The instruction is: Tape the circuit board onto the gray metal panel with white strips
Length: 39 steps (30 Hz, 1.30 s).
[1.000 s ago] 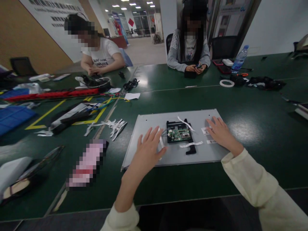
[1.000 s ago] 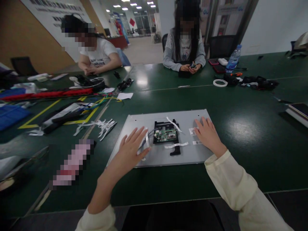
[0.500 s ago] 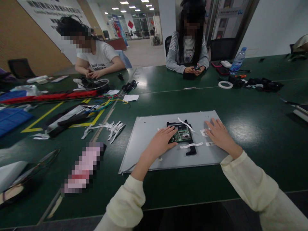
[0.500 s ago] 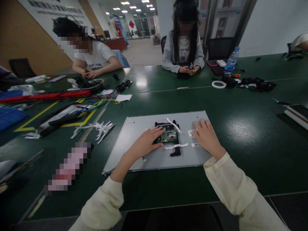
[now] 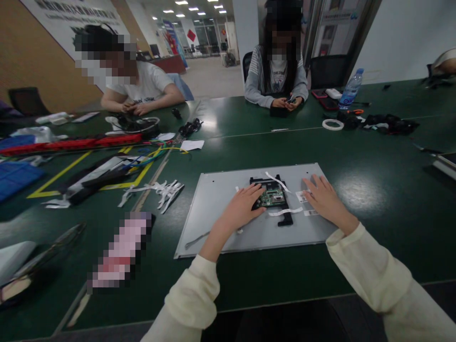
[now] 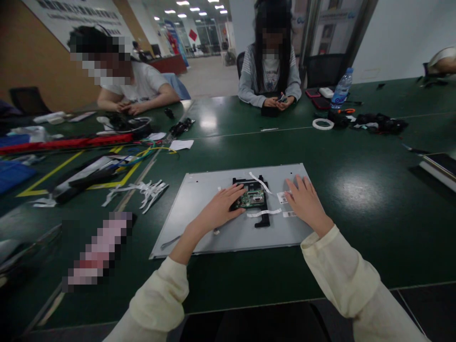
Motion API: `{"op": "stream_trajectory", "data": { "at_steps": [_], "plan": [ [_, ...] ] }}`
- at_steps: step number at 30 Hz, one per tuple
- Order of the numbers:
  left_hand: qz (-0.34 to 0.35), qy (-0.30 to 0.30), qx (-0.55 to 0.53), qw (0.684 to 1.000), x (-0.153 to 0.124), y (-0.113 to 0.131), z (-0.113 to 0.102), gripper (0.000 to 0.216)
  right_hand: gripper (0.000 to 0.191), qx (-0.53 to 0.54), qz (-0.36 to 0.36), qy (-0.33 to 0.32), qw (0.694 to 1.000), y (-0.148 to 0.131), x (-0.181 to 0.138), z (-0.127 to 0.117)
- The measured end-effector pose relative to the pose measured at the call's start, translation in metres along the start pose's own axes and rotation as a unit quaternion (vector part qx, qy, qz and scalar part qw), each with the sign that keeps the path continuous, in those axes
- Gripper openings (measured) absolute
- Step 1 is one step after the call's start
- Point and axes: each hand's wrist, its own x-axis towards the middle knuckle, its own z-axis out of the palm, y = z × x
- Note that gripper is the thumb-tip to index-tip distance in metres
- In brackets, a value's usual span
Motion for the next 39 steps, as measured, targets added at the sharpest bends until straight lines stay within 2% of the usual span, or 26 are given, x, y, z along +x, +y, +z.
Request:
{"op": "stream_trajectory", "data": {
  "at_steps": [12, 18, 22, 26, 31, 39],
  "plan": [
    [-0.004, 0.017, -0.001, 1.0, -0.004, 0.004, 0.002, 0.059, 0.05, 0.037, 0.023, 0.001, 0.999, 0.0, 0.0, -0.002],
    [-0.008, 0.013, 0.006, 1.0, -0.005, 0.006, 0.002, 0.06, 0.04, 0.192, 0.003, 0.06, 0.98, -0.012, 0.009, -0.013],
    [-0.012, 0.018, 0.007, 1.0, -0.006, 0.007, 0.003, 0.061, 0.036, 0.269, -0.029, 0.066, 0.961, -0.031, 0.01, -0.027],
    [-0.013, 0.02, 0.002, 1.0, -0.007, 0.008, 0.004, 0.06, 0.035, 0.264, -0.078, 0.05, 0.96, -0.04, 0.011, -0.029],
    [-0.01, 0.023, 0.0, 1.0, -0.007, 0.008, 0.004, 0.06, 0.032, 0.245, -0.105, 0.047, 0.963, -0.04, 0.018, -0.021],
    [-0.005, 0.036, -0.011, 0.999, -0.008, 0.006, 0.005, 0.059, 0.026, 0.234, -0.093, 0.038, 0.967, -0.041, 0.02, -0.019]
  ]
}}
